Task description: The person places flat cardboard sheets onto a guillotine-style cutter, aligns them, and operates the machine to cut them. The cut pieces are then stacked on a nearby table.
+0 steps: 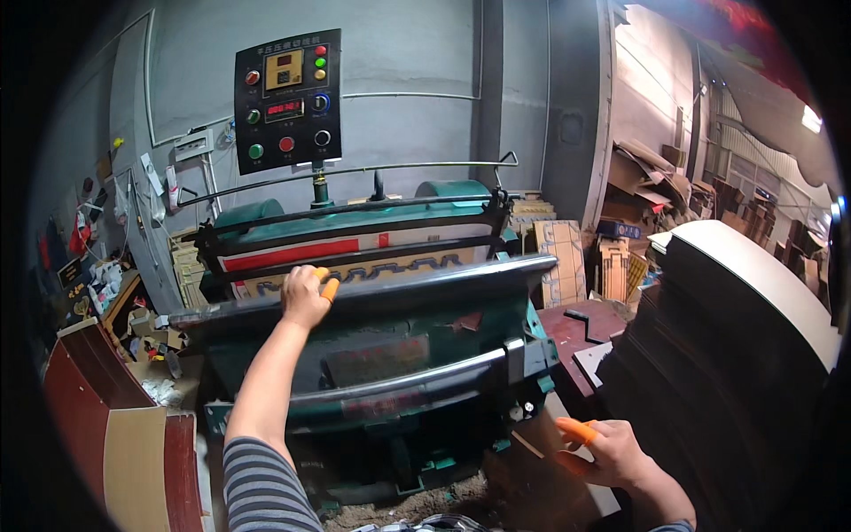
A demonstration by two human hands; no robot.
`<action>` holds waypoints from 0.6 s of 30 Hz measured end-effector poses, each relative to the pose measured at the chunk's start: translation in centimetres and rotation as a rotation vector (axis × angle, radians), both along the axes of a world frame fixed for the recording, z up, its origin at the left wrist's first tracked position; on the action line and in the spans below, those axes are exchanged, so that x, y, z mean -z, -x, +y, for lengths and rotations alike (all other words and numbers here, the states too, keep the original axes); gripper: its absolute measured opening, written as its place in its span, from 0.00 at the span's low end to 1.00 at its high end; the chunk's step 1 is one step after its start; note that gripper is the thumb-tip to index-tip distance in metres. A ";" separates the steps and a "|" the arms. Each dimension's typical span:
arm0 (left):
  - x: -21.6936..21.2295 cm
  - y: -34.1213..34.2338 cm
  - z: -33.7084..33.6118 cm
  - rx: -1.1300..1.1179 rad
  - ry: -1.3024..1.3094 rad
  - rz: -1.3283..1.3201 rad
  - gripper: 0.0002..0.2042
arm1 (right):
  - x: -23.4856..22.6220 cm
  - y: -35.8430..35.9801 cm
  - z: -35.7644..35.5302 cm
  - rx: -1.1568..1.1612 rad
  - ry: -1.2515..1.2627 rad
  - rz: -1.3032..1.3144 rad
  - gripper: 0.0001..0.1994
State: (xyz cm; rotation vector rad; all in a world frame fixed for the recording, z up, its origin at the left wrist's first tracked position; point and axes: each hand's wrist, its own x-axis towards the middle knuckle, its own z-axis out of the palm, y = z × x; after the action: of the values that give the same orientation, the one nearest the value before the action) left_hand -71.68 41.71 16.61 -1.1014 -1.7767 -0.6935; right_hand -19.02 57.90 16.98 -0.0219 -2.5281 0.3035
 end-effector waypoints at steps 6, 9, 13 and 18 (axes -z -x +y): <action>6.2 -15.6 1.6 0.561 0.189 0.050 0.09 | 13.5 -5.0 3.4 0.530 0.497 -0.014 0.21; 6.0 -19.3 1.3 0.656 0.343 0.144 0.09 | 18.1 -4.1 3.6 0.602 0.472 -0.042 0.20; 4.1 -20.6 -1.8 0.568 0.335 0.161 0.10 | 17.0 -1.4 2.1 0.473 0.405 -0.307 0.18; 1.3 -20.9 -5.1 0.342 0.123 0.158 0.15 | 18.3 -1.1 2.3 0.443 0.335 -0.186 0.18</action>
State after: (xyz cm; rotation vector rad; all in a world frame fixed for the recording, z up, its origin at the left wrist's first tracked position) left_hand -50.79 36.59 15.31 -1.5230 -1.5285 -0.6832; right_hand -17.96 60.25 -1.30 -0.7592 -2.5349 0.5564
